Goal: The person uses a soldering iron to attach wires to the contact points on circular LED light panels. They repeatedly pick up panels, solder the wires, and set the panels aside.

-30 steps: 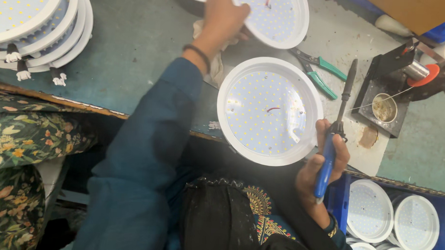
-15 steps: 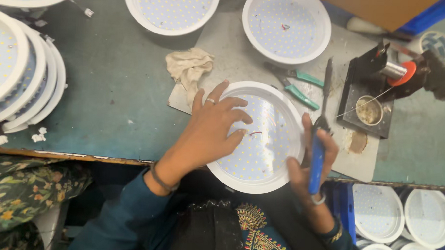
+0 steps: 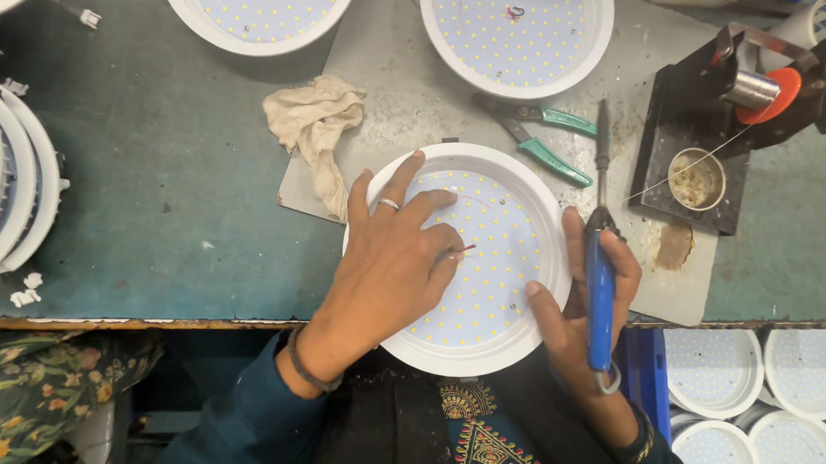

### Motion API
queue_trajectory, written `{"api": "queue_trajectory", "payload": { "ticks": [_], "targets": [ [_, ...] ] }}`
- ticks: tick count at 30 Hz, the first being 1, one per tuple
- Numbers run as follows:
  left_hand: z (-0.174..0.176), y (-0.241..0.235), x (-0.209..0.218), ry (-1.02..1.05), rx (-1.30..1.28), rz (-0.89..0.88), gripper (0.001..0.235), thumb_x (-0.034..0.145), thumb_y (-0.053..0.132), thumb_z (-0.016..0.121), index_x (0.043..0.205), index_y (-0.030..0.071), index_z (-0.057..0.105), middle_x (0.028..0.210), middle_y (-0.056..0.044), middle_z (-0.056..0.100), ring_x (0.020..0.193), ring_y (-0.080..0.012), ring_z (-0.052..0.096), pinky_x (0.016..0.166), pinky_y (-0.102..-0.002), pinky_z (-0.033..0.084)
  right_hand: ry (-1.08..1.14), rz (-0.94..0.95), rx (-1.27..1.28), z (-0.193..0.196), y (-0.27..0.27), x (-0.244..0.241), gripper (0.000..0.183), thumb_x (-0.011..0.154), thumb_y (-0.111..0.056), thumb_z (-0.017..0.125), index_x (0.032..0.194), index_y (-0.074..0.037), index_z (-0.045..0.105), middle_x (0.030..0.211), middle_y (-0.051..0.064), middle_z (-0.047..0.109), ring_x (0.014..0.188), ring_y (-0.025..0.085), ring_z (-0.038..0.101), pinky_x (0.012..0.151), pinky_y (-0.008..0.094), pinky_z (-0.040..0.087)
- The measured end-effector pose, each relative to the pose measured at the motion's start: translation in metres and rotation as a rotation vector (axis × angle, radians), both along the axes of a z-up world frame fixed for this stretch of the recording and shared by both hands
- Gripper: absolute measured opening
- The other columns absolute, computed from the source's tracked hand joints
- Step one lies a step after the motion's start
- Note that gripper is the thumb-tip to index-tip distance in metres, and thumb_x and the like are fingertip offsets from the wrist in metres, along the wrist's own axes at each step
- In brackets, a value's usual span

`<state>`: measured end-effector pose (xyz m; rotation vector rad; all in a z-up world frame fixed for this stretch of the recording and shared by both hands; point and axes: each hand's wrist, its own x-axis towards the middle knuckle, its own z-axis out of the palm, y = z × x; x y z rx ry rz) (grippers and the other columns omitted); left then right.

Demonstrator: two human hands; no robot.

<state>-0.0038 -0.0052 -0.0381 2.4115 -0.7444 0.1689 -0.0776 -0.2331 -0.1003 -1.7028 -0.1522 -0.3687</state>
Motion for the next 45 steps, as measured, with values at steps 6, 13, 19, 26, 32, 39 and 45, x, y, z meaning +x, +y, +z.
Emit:
{"api": "queue_trajectory", "payload": {
  "ticks": [6,13,19,26,32,39,45],
  "targets": [
    [0.005,0.000,0.001,0.012,-0.047,0.012,0.008,0.080,0.018,0.073,0.080,0.011,0.077,0.128,-0.011,0.066,0.146,-0.0424,0.036,0.116,-0.068,0.015,-0.005,0.045,0.028,0.003,-0.006,0.011,0.087,0.085,0.019,0.056,0.156,-0.016,0.019,0.165,0.031,0.037,0.161,0.036,0.033,0.132,0.045,0.033],
    [0.004,-0.003,0.002,0.029,-0.053,0.075,0.008,0.079,0.016,0.072,0.078,0.008,0.074,0.125,-0.011,0.067,0.145,-0.0401,0.040,0.117,-0.064,0.018,0.011,0.058,0.041,0.006,-0.006,0.015,0.086,0.085,0.019,0.054,0.155,-0.016,0.020,0.165,0.031,0.038,0.161,0.034,0.034,0.131,0.044,0.036],
    [0.002,-0.008,0.002,0.046,-0.042,0.107,0.006,0.079,0.013,0.073,0.084,0.011,0.075,0.124,-0.009,0.065,0.146,-0.0403,0.038,0.116,-0.065,0.018,-0.007,0.074,0.049,0.005,-0.007,0.018,0.086,0.085,0.019,0.054,0.156,-0.017,0.021,0.165,0.030,0.040,0.162,0.034,0.035,0.133,0.045,0.034],
    [-0.003,0.001,0.000,0.041,-0.077,-0.003,0.012,0.075,0.016,0.074,0.082,0.020,0.083,0.132,-0.007,0.064,0.148,-0.0465,0.029,0.113,-0.073,0.008,-0.027,0.088,0.044,0.003,-0.010,0.022,0.087,0.084,0.020,0.055,0.156,-0.016,0.021,0.165,0.027,0.041,0.162,0.033,0.036,0.135,0.046,0.034],
    [-0.003,0.006,0.001,0.062,-0.102,-0.055,0.009,0.078,0.023,0.076,0.083,0.019,0.082,0.135,-0.009,0.062,0.149,-0.0485,0.027,0.113,-0.073,0.007,-0.009,0.083,0.052,0.005,-0.009,0.020,0.087,0.084,0.020,0.054,0.156,-0.016,0.021,0.166,0.027,0.041,0.162,0.033,0.036,0.136,0.045,0.032],
    [-0.003,0.006,0.000,0.007,-0.063,-0.058,0.005,0.080,0.025,0.077,0.081,0.021,0.080,0.134,-0.007,0.062,0.147,-0.0498,0.030,0.111,-0.073,0.011,0.005,0.090,0.059,0.005,-0.010,0.020,0.087,0.085,0.020,0.053,0.157,-0.017,0.021,0.163,0.027,0.041,0.159,0.031,0.035,0.137,0.045,0.031],
    [-0.004,0.005,0.000,-0.013,-0.028,-0.046,0.006,0.082,0.022,0.076,0.083,0.018,0.079,0.131,-0.007,0.063,0.147,-0.0495,0.031,0.109,-0.073,0.013,-0.001,0.085,0.028,0.005,-0.011,0.021,0.088,0.083,0.020,0.053,0.157,-0.017,0.021,0.162,0.027,0.041,0.158,0.031,0.036,0.137,0.045,0.032]
  ]
}}
